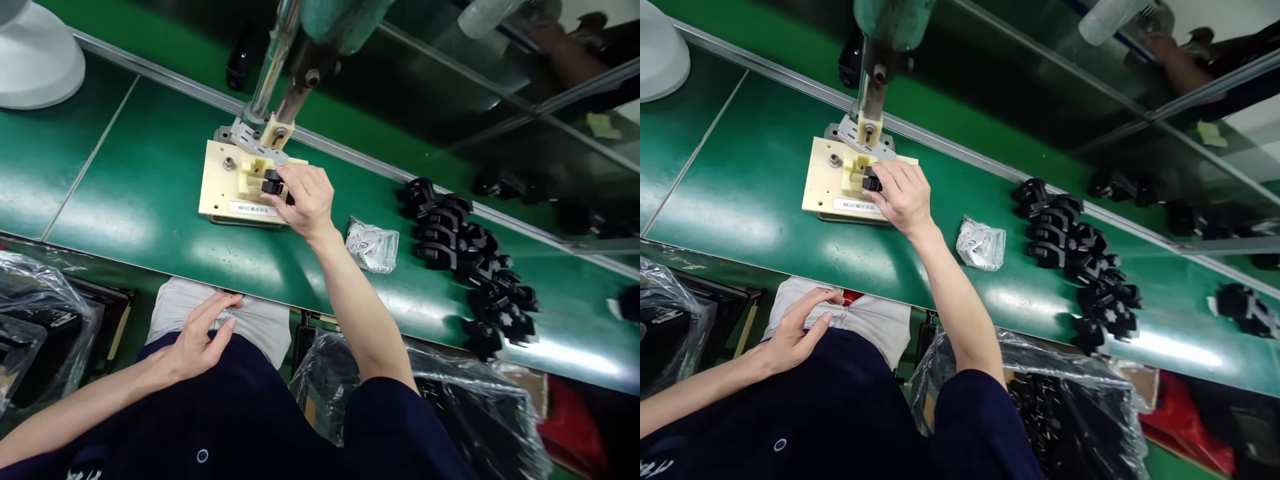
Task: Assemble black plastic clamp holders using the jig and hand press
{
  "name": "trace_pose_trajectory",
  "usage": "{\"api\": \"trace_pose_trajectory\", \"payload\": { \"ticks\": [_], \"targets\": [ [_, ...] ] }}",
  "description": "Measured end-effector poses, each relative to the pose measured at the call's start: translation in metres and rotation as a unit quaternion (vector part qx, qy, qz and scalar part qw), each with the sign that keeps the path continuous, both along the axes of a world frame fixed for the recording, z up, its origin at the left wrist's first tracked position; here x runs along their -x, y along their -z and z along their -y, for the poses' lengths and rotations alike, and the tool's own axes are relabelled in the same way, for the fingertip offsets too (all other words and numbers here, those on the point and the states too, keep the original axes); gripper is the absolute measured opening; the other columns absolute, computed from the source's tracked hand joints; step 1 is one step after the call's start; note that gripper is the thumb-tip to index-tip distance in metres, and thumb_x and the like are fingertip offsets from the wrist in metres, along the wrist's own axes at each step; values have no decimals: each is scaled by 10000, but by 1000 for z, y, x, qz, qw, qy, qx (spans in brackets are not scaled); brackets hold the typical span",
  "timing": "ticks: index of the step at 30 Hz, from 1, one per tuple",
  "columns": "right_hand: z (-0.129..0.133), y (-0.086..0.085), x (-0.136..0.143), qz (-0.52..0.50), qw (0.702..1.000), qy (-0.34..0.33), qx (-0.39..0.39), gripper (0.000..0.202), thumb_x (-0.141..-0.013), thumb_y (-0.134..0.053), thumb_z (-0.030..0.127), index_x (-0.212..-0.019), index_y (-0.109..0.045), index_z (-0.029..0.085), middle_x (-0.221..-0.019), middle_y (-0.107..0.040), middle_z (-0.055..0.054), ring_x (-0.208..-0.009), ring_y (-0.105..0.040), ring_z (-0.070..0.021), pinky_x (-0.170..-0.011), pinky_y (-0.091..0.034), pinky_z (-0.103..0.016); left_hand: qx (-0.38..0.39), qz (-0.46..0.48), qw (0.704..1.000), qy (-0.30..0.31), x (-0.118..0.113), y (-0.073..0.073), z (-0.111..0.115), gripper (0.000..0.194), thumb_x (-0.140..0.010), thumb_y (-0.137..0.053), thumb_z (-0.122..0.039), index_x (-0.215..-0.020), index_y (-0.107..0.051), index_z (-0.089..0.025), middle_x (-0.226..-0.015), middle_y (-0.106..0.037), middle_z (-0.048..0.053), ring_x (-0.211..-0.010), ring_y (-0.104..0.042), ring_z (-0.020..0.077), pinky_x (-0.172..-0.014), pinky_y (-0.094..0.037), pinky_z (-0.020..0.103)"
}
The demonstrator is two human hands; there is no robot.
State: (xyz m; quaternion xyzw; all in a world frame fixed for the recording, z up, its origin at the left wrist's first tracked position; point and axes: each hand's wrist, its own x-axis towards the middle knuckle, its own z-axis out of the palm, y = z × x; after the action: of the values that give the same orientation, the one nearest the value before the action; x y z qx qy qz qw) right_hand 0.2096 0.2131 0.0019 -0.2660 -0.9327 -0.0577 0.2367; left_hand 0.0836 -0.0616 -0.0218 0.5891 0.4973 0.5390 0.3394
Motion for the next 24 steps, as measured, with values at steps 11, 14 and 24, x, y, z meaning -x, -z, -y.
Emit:
{"api": "trace_pose_trajectory", "payload": {
  "ticks": [11,14,24],
  "targets": [
    [-2,3,18,80,993,-43,82,572,-1003,-283,499,-1398,-489,141,-1416,-504,-136,-1380,-398,-275,-1130,-348,-514,20,-16,999,-35,16,9,-6,310,-909,-486,-82,-1198,-562,-164,-979,-683,77,-940,-654,157,-821,-555,273],
    [13,0,24,96,990,-5,107,605,-988,-337,482,-1454,-405,102,-1514,-378,-152,-1443,-303,-289,-1188,-257,-540,-13,-42,999,-20,17,7,-19,287,-906,-488,-80,-1173,-567,-152,-979,-681,89,-925,-654,160,-803,-560,271],
    [99,-13,-39,-208,968,103,90,237,-946,-472,257,-983,-692,177,-1046,-715,-81,-1033,-663,-180,-949,-533,-368,-93,-413,906,-25,37,25,-69,274,-889,-528,-208,-1134,-581,-99,-1203,-599,216,-1174,-557,353,-988,-468,553]
  ]
}}
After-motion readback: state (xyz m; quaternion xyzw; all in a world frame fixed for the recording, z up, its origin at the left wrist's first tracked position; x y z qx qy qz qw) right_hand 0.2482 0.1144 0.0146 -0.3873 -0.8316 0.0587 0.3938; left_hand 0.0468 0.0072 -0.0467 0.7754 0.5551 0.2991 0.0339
